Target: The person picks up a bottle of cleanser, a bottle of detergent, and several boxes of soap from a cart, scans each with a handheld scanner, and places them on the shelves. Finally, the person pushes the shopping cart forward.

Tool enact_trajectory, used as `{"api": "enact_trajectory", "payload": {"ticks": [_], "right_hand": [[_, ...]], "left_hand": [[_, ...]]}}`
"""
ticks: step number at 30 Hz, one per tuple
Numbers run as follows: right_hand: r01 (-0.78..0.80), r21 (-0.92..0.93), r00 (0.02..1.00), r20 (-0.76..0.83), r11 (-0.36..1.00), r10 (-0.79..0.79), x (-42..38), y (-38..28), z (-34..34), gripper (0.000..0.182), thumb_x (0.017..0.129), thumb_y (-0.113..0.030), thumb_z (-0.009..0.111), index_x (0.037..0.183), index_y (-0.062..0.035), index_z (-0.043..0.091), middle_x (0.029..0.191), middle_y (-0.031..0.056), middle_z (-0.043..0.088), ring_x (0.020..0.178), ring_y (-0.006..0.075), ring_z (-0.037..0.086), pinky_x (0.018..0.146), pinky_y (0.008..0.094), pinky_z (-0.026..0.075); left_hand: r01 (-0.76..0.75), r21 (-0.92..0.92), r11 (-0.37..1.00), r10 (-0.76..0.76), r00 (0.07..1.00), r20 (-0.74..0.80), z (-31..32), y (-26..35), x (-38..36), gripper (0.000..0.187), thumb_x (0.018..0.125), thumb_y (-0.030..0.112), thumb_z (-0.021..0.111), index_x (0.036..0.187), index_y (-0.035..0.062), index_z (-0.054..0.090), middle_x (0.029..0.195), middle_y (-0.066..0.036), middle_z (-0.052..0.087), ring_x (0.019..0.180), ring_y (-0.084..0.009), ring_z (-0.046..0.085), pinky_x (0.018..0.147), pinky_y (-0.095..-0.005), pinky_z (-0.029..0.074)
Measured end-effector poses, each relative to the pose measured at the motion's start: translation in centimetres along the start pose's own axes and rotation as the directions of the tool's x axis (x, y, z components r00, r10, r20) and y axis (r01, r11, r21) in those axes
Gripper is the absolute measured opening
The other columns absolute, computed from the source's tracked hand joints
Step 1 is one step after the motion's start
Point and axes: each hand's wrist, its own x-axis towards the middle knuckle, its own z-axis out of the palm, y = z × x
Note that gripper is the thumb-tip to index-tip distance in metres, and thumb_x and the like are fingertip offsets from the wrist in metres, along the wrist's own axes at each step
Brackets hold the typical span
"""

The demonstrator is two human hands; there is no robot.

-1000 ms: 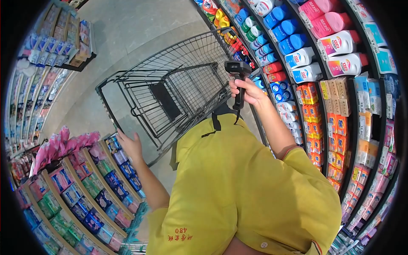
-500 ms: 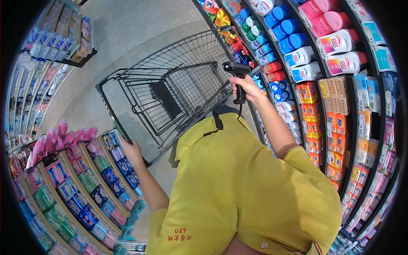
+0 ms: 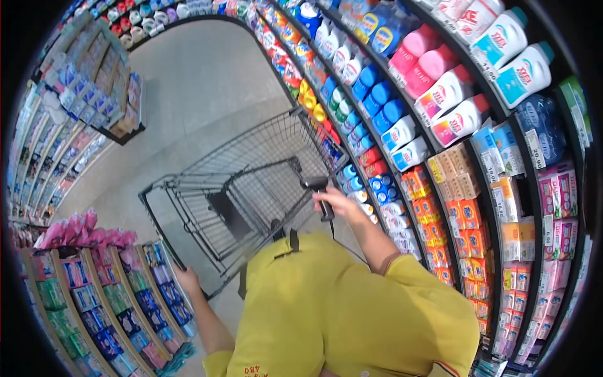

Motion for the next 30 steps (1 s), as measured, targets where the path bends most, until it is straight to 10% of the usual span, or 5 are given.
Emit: {"api": "enact_trajectory", "payload": {"ticks": [5,8,10,13,30], "right_hand": [[-0.075,0.152,0.996,-0.038,0.985,0.082,-4.0,4.6,-3.4,0.025,0.086,-0.027,0.068,0.088,-0.0046,0.058,0.076,0.0052,0.061,0.067,0.016,0.063,0.067,0.0332,0.058],[-0.149,0.209,0.988,-0.011,0.966,0.154,-7.0,8.0,-5.7,0.029,0.088,-0.033,0.066,0.087,-0.004,0.059,0.074,0.0056,0.061,0.065,0.0161,0.062,0.062,0.0319,0.057],[-0.173,0.249,0.984,-0.005,0.953,0.18,-8.1,10.6,-7.6,0.027,0.087,-0.03,0.066,0.086,-0.0039,0.059,0.075,0.0059,0.061,0.067,0.0166,0.062,0.065,0.0327,0.057],[-0.176,0.399,0.973,-0.071,0.9,0.222,-10.1,14.0,-9.4,0.025,0.085,-0.028,0.068,0.086,-0.0043,0.058,0.077,0.0067,0.061,0.07,0.0175,0.062,0.067,0.0333,0.057],[-0.152,0.478,0.971,-0.091,0.865,0.221,-15.9,23.2,-11.3,0.018,0.086,-0.024,0.066,0.085,-0.0089,0.056,0.068,0.0012,0.054,0.059,0.0165,0.054,0.056,0.0324,0.048]], "left_hand": [[0.537,-0.147,0.831,-0.47,0.818,0.333,-4.5,7.8,-4.0,0.068,0.077,0.0,0.054,0.141,0.0055,0.034,0.124,-0.027,0.054,0.113,-0.0414,0.054,0.096,-0.0385,0.042],[0.142,-0.033,0.989,-0.138,0.986,0.094,-0.5,-4.5,-4.4,0.069,0.078,0.001,0.054,0.143,0.0044,0.029,0.12,-0.028,0.055,0.109,-0.0438,0.054,0.093,-0.0407,0.043],[-0.194,0.201,0.96,0.243,0.935,-0.257,1.0,-8.9,-5.9,0.066,0.079,0.006,0.053,0.141,0.0093,0.03,0.088,-0.021,0.064,0.048,-0.0287,0.06,0.041,-0.0375,0.046],[0.16,0.143,0.977,-0.168,0.985,0.047,-2.4,-4.6,-12.1,0.055,0.076,-0.001,0.057,0.128,-0.006,0.04,0.114,-0.027,0.053,0.106,-0.0425,0.052,0.093,-0.0438,0.041],[0.131,0.045,0.99,-0.136,0.983,0.125,-4.2,-8.0,-15.6,0.051,0.08,0.0,0.052,0.128,0.0016,0.035,0.104,-0.027,0.061,0.091,-0.0413,0.063,0.078,-0.0447,0.05]]}}
